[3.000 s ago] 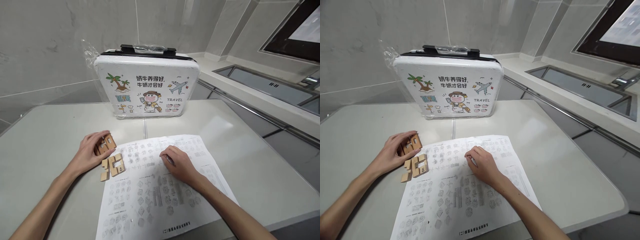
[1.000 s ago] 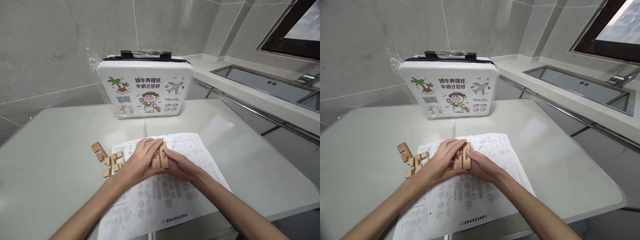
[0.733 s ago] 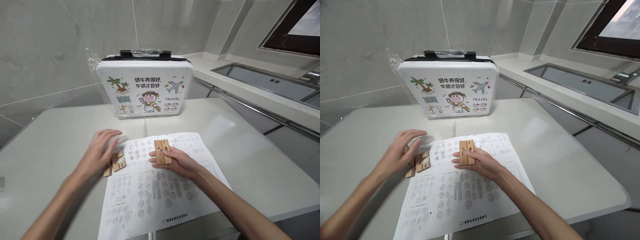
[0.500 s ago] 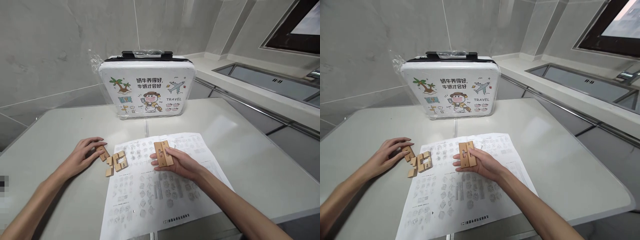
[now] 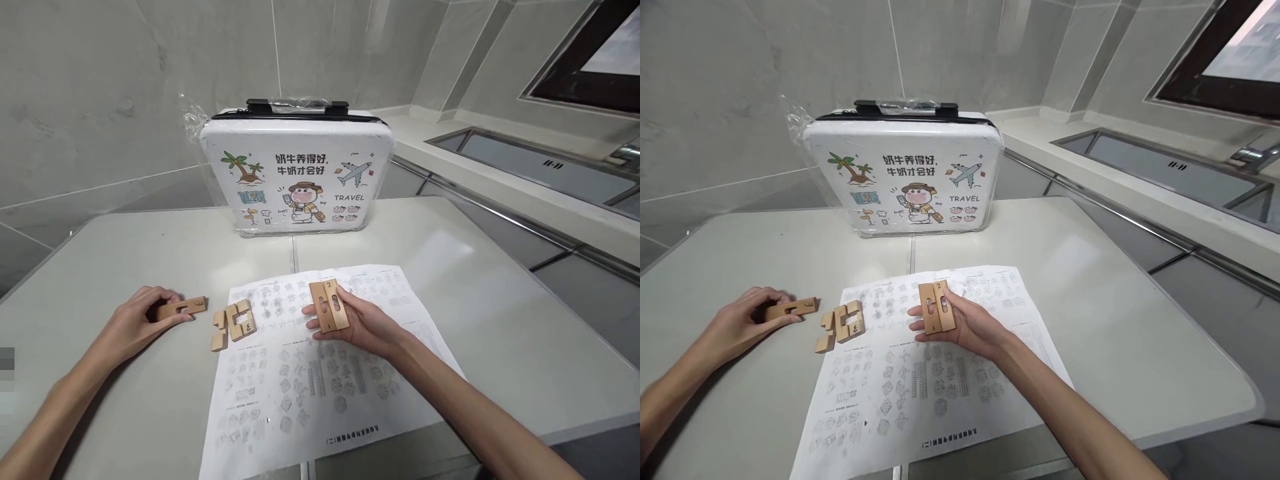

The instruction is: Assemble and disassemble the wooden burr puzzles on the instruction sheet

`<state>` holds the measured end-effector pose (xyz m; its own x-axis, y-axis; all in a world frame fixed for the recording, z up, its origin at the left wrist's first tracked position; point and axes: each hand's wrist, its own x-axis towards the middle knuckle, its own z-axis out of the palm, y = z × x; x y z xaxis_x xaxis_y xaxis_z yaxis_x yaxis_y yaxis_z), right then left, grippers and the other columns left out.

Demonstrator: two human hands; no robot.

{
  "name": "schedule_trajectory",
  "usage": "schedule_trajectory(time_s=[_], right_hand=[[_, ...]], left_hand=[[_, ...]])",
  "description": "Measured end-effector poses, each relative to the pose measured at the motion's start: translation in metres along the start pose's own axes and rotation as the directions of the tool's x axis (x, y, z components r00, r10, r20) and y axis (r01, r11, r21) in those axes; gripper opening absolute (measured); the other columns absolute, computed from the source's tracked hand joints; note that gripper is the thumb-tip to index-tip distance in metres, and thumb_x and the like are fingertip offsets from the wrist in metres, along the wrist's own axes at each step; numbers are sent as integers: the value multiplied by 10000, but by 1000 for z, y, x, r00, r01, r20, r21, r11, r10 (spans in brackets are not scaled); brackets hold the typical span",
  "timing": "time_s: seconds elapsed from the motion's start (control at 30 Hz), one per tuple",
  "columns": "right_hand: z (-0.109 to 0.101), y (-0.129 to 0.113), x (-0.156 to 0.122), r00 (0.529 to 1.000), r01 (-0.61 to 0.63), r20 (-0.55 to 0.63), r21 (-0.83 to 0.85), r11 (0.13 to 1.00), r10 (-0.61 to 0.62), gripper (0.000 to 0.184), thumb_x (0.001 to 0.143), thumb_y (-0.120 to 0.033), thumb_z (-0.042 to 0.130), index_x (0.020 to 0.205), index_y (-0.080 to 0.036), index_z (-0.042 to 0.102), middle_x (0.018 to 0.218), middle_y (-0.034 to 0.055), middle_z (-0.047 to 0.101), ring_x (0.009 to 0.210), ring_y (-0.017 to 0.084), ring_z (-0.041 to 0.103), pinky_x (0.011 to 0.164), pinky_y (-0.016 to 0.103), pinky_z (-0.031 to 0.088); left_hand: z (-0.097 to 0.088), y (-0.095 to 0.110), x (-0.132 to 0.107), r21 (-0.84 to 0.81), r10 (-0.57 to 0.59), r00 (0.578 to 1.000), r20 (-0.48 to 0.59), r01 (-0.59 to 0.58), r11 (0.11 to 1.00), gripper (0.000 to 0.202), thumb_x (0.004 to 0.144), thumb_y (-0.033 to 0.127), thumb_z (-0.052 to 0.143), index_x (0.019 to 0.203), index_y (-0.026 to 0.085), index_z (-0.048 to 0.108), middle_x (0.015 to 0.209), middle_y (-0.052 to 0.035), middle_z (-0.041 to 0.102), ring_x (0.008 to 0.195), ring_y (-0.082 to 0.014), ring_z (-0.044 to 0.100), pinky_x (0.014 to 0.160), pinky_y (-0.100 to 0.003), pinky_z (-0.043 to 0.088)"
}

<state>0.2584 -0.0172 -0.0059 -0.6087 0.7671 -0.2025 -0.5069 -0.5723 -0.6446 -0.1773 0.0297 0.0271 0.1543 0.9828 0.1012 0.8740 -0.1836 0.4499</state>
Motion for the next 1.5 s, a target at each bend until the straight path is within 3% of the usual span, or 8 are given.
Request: schedule_trajectory(time_s=[0.17, 0.23, 0.37, 0.47, 0.73, 1.03, 1.3, 1.5], right_hand=[[-2, 0, 2, 1000, -7, -6, 18, 1000, 7, 520, 1157, -487, 378, 1375, -119, 675, 1376, 196, 718, 1104, 269, 764, 983, 443, 628], [-2, 0, 3, 1000, -11, -7, 27, 1000, 11, 550, 1158, -510, 351, 1366, -117, 676, 1360, 196, 725, 1094, 270, 764, 973, 443, 629], [-1, 0, 3, 1000, -1, -15, 38, 999, 2, 593, 1152, -553, 315, 1358, -125, 669, 1347, 200, 725, 1073, 269, 759, 956, 449, 624], [-1, -1, 3, 999, 40, -25, 44, 998, -39, 600, 1149, -567, 307, 1355, -134, 669, 1335, 192, 720, 1057, 261, 743, 924, 428, 620], [1, -3, 4, 976, 194, -104, 41, 980, -189, 483, 1149, -532, 378, 1343, -196, 666, 1045, 94, 708, 850, 190, 659, 679, 274, 517], [7, 2, 4, 958, 250, -88, -202, 947, -272, 533, 1118, -627, 392, 1460, -266, 583, 1051, 76, 678, 885, 220, 600, 708, 308, 480], [18, 5, -7, 954, 171, -123, -524, 834, -272, 756, 1092, -686, 402, 1722, -332, 182, 1009, 39, 578, 779, 195, 513, 828, 380, 482], [16, 7, -6, 939, 203, -161, -455, 867, -305, 725, 1084, -659, 450, 1700, -361, 211, 933, 29, 615, 756, 209, 530, 714, 339, 468]], left_hand=[[-3, 31, -14, -108, -272, 959, -77, 263, 959, 475, 967, 690, 561, 1016, 228, 665, 831, 7, 637, 752, -181, 529, 721, -264, 374], [-3, 53, -17, -263, -325, 946, -4, 313, 913, 408, 1047, 611, 471, 997, 228, 603, 738, 35, 515, 647, -148, 444, 644, -249, 344], [12, 101, -17, -629, -97, 974, 206, 208, 749, 501, 1053, 668, 427, 834, 218, 453, 741, 45, 379, 583, -109, 328, 552, -238, 325], [33, 135, -17, -734, 47, 929, 367, 258, 629, 438, 1036, 652, 494, 1004, 216, 528, 752, 50, 387, 562, -105, 323, 512, -237, 323], [75, 198, -15, -645, 101, 916, 388, 191, 740, 491, 1066, 633, 408, 1232, 207, 586, 677, 61, 386, 583, -142, 352, 532, -253, 304], [82, 223, -9, -496, 192, 933, 304, -17, 868, 360, 1117, 484, 352, 1133, 244, 619, 713, 43, 592, 589, -167, 503, 638, -288, 396], [88, 230, -10, -515, 208, 929, 307, -22, 857, 322, 1121, 467, 340, 1077, 237, 561, 867, -35, 740, 746, -236, 671, 732, -339, 474], [95, 223, -10, -637, 165, 941, 294, 65, 768, 343, 1111, 511, 370, 1088, 229, 565, 762, -1, 636, 728, -218, 590, 687, -317, 418]])
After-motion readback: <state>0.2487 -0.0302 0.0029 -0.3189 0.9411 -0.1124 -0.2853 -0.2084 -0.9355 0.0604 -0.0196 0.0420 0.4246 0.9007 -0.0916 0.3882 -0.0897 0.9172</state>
